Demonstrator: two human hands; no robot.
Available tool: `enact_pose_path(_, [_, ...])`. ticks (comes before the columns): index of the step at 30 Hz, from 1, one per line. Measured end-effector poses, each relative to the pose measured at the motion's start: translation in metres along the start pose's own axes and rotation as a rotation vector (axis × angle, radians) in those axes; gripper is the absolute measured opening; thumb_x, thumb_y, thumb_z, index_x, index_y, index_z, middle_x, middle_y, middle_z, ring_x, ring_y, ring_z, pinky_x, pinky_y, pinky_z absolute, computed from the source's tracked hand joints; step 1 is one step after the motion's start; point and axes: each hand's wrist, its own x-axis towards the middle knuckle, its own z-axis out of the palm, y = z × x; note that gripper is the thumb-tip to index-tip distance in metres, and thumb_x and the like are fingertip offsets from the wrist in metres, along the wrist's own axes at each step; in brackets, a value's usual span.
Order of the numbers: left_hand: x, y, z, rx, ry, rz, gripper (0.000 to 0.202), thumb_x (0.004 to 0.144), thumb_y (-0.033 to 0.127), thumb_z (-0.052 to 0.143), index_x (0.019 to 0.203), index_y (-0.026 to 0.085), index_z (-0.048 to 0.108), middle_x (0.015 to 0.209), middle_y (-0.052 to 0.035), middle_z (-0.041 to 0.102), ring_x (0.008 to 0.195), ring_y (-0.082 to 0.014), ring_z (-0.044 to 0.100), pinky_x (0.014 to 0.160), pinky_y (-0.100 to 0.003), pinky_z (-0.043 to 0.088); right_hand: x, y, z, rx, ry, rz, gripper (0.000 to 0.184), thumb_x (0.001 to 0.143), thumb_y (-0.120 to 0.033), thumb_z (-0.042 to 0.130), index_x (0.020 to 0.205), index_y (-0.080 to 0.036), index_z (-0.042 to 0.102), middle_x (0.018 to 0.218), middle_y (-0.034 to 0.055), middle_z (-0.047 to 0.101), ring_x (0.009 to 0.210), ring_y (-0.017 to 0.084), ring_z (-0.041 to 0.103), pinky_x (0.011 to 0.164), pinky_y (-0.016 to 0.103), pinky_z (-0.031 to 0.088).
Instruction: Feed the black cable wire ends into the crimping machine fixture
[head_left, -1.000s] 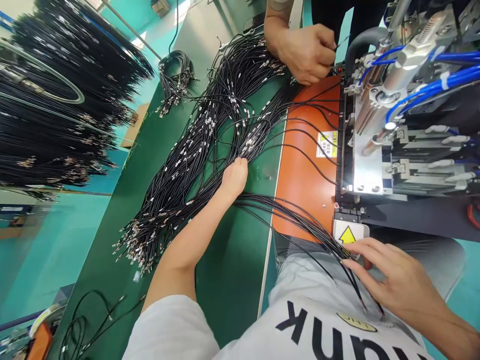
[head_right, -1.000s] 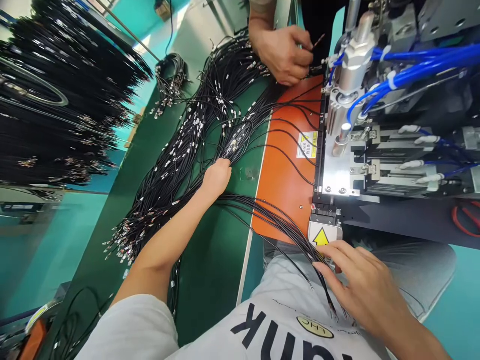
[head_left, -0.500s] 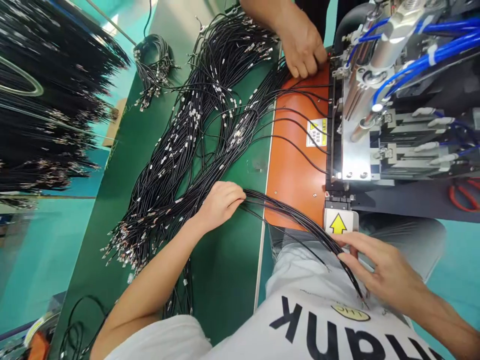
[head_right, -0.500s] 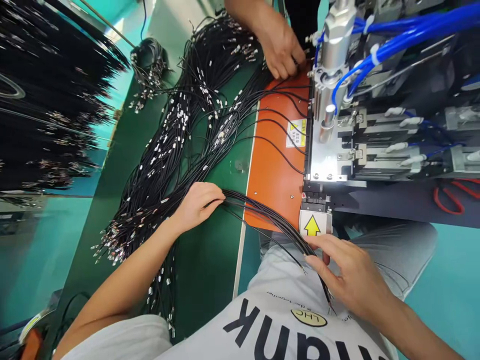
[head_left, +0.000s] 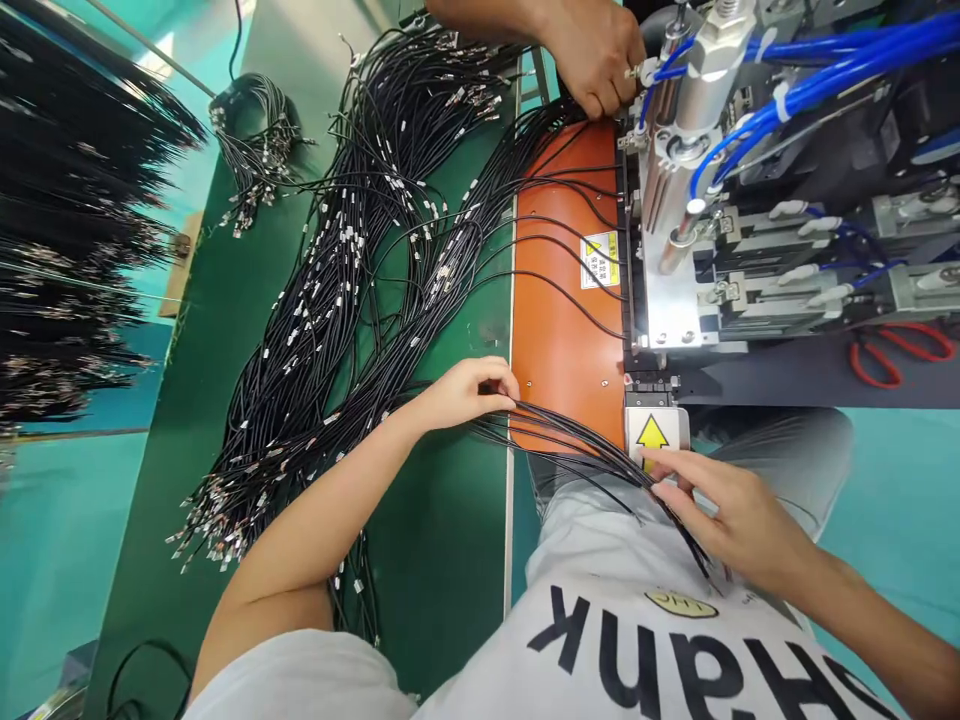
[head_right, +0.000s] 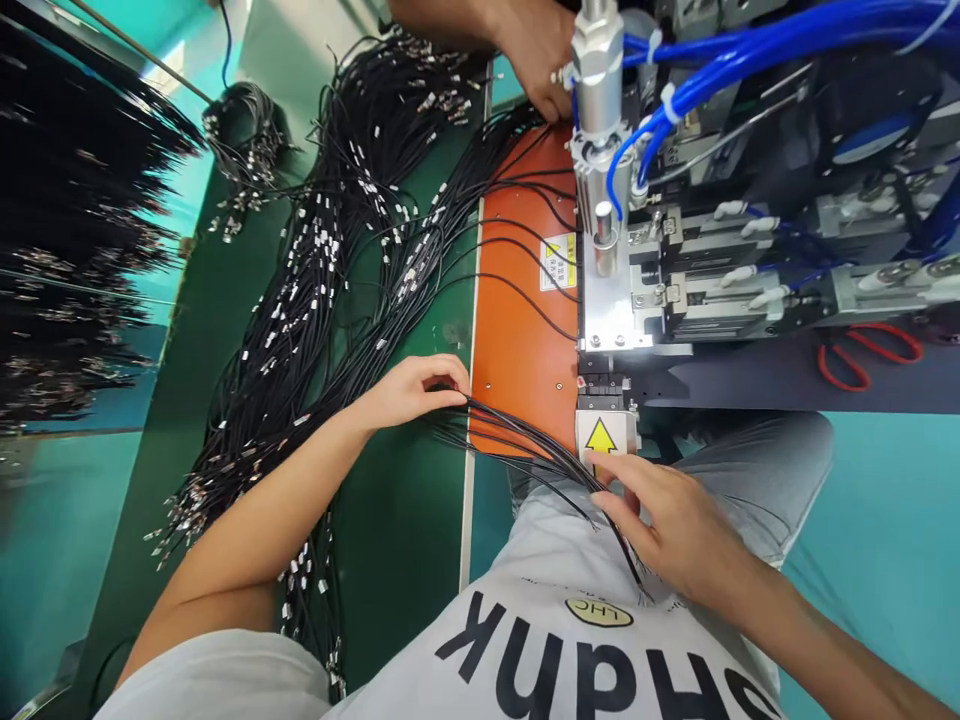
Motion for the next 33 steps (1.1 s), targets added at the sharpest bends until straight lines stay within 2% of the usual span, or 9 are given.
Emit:
enact_pose_path(4, [-0.012,0.002,-0.022,-0.071,0.253,-0.054,0.019,0.089,0.036,0.061,0.092,0.017,0.060,0.090,-0.0041,0.063,0.086,-0.0158,0.061,0.082,-0.030,0.052,0.000,-0.004,-0.010,0.043,0.006,-0.041,0.039,0.101,-0.036,0.046,0.137,-0.028,0.058,0.127,0.0059,0.069,0.111,0.024,0.068,0.090,0.036,0.058])
enact_pose_path(8, [-0.005,0.030,-0.017,0.115,0.434,-0.004,0.013,0.090,0.030,0.059,0.097,0.019,0.058,0.083,-0.0001,0.056,0.074,-0.0121,0.053,0.073,-0.026,0.048,0.004,0.001,0.001,0.034,-0.003,-0.073,0.038,0.099,-0.030,0.048,0.136,-0.025,0.058,0.127,0.0082,0.069,0.111,0.023,0.069,0.090,0.036,0.058])
enact_pose_path(10, [0.010,0.055,0.001,0.230,0.405,0.086,0.011,0.093,0.027,0.054,0.098,0.019,0.059,0.083,-0.0006,0.056,0.072,-0.0120,0.052,0.072,-0.026,0.046,0.006,0.005,0.011,0.004,-0.003,-0.123,0.038,0.099,-0.027,0.047,0.135,-0.023,0.058,0.125,0.0093,0.070,0.110,0.023,0.069,0.093,0.038,0.057])
enact_pose_path(13, [0.037,0.091,0.039,0.328,0.227,0.309,0.016,0.098,0.025,0.047,0.105,0.019,0.060,0.090,-0.0047,0.061,0.080,-0.0151,0.056,0.073,-0.028,0.046,0.007,0.008,0.021,-0.045,0.009,-0.187,0.037,0.100,-0.025,0.047,0.135,-0.021,0.057,0.126,0.0106,0.069,0.112,0.024,0.068,0.092,0.038,0.056])
enact_pose_path(16, [0.056,0.101,0.069,0.357,0.090,0.476,0.022,0.101,0.025,0.042,0.108,0.018,0.062,0.087,-0.0060,0.063,0.078,-0.0159,0.059,0.068,-0.027,0.046,0.004,0.009,0.014,-0.087,0.023,-0.216,0.038,0.098,-0.032,0.053,0.134,-0.022,0.057,0.116,0.0097,0.072,0.097,0.023,0.071,0.081,0.036,0.057])
enact_pose_path(19, [0.060,0.084,0.077,0.275,0.126,0.414,0.025,0.102,0.024,0.041,0.111,0.018,0.063,0.091,-0.0066,0.068,0.080,-0.0143,0.064,0.070,-0.025,0.050,0.004,0.011,-0.005,-0.101,0.170,-0.158,0.033,0.095,-0.041,0.061,0.121,-0.022,0.065,0.104,0.0070,0.074,0.078,0.019,0.068,0.076,0.034,0.054])
enact_pose_path(22, [0.055,0.071,0.076,0.205,0.192,0.333,0.022,0.101,0.024,0.046,0.113,0.019,0.064,0.098,-0.0059,0.072,0.086,-0.0145,0.067,0.079,-0.027,0.053,0.016,0.011,-0.023,0.018,0.367,-0.053,0.020,0.097,-0.035,0.058,0.102,-0.022,0.071,0.096,0.0053,0.073,0.075,0.015,0.064,0.071,0.030,0.051])
enact_pose_path(28, [0.056,0.096,0.092,0.118,0.182,0.340,0.021,0.100,0.022,0.049,0.115,0.020,0.063,0.097,-0.0049,0.071,0.083,-0.0138,0.067,0.075,-0.026,0.053,0.049,-0.002,-0.029,0.310,0.437,-0.085,0.026,0.083,-0.036,0.076,0.102,-0.020,0.069,0.085,0.0012,0.070,0.064,0.011,0.057,0.059,0.026,0.045])
enact_pose_path(33, [0.064,0.109,0.099,0.090,0.152,0.277,0.018,0.100,0.024,0.049,0.110,0.021,0.063,0.093,-0.0046,0.068,0.084,-0.0149,0.065,0.076,-0.028,0.052,0.046,0.004,-0.031,0.198,0.438,-0.133,0.013,0.095,-0.029,0.060,0.093,-0.021,0.070,0.089,0.0019,0.071,0.074,0.014,0.062,0.064,0.026,0.046])
